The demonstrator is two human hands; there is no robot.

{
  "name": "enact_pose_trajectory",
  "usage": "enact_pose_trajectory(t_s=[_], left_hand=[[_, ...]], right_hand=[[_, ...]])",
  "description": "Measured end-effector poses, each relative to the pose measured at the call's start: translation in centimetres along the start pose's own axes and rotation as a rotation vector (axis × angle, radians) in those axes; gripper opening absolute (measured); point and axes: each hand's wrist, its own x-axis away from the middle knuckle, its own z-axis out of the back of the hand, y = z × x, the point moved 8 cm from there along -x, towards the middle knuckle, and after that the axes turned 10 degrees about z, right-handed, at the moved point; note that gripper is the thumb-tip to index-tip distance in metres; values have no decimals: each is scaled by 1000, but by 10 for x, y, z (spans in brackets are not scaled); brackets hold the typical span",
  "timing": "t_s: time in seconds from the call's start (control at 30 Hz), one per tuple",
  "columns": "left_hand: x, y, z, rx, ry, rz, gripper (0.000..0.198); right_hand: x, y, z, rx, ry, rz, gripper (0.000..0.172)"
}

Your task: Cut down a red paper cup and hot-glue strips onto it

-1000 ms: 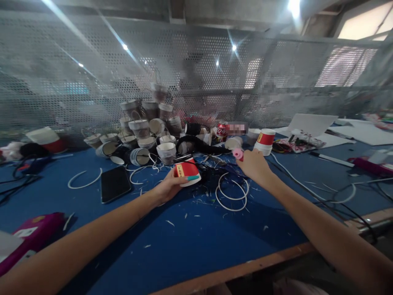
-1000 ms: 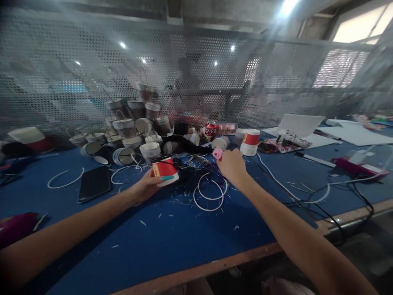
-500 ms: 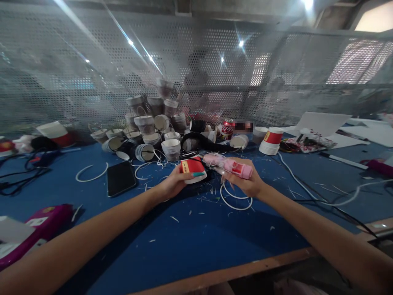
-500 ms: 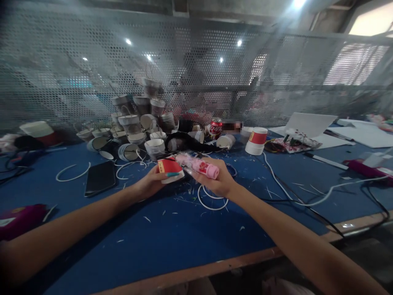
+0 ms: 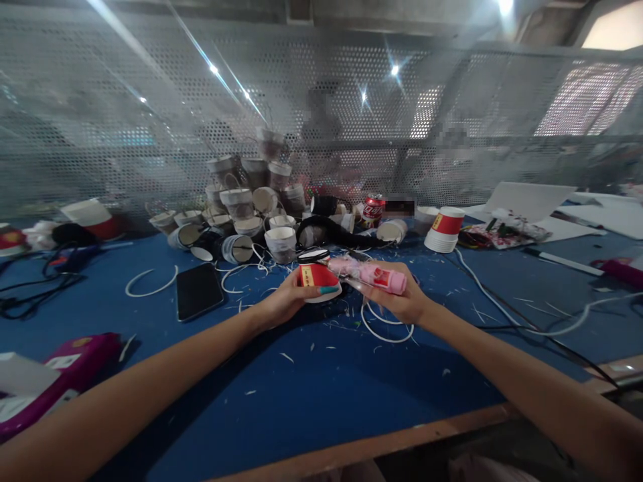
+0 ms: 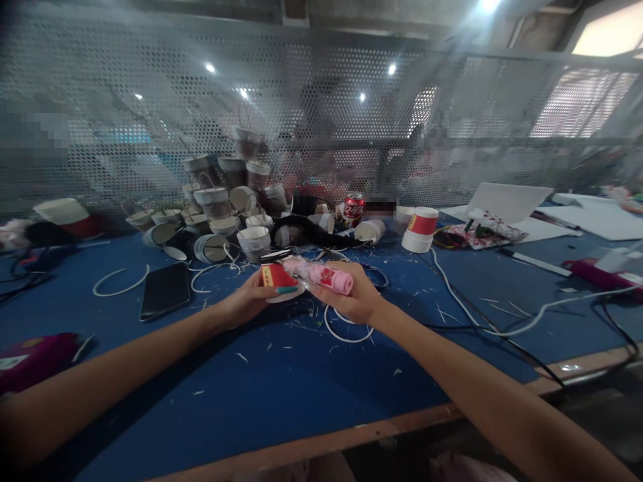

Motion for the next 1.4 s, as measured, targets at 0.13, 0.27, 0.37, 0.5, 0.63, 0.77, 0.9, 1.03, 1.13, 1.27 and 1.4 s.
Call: enact_pose_trajectory(t_s=[0.13, 0.27, 0.37, 0.5, 0.63, 0.77, 0.9, 1.03, 1.13, 1.27, 1.4], left_hand=[[0, 1, -1, 3, -6, -14, 48], [1, 4, -4, 5, -38, -37, 51], [1, 4, -3, 0, -35, -43, 51], [0, 4, -2, -4, -39, -40, 51], [-1, 3, -2, -6, -48, -24, 52], [0, 3, -3, -23, -42, -18, 47], [0, 4, -2, -3, -32, -27, 43], [-1, 2, 0, 7, -8, -5, 45], [-2, 0, 2, 17, 5, 17, 48], [-1, 1, 1, 20, 11, 26, 50], [0, 2, -3, 14, -17, 5, 52]], right_hand=[[0, 2, 1, -41, 10, -14, 23], [1, 6, 3, -43, 18, -15, 18], [2, 11, 4, -34, 19, -44, 18], [3, 14, 6, -60, 25, -60, 21], [2, 20, 5, -52, 17, -70, 24], [2, 28, 12, 356, -4, -163, 27], [6, 35, 29, 897, -50, -426, 21], [16, 45, 33, 1055, -184, -622, 28], [21, 48, 30, 1086, -212, -647, 34], [12, 31, 30, 998, -26, -450, 37], [-2, -5, 13, 594, 26, -4, 45]])
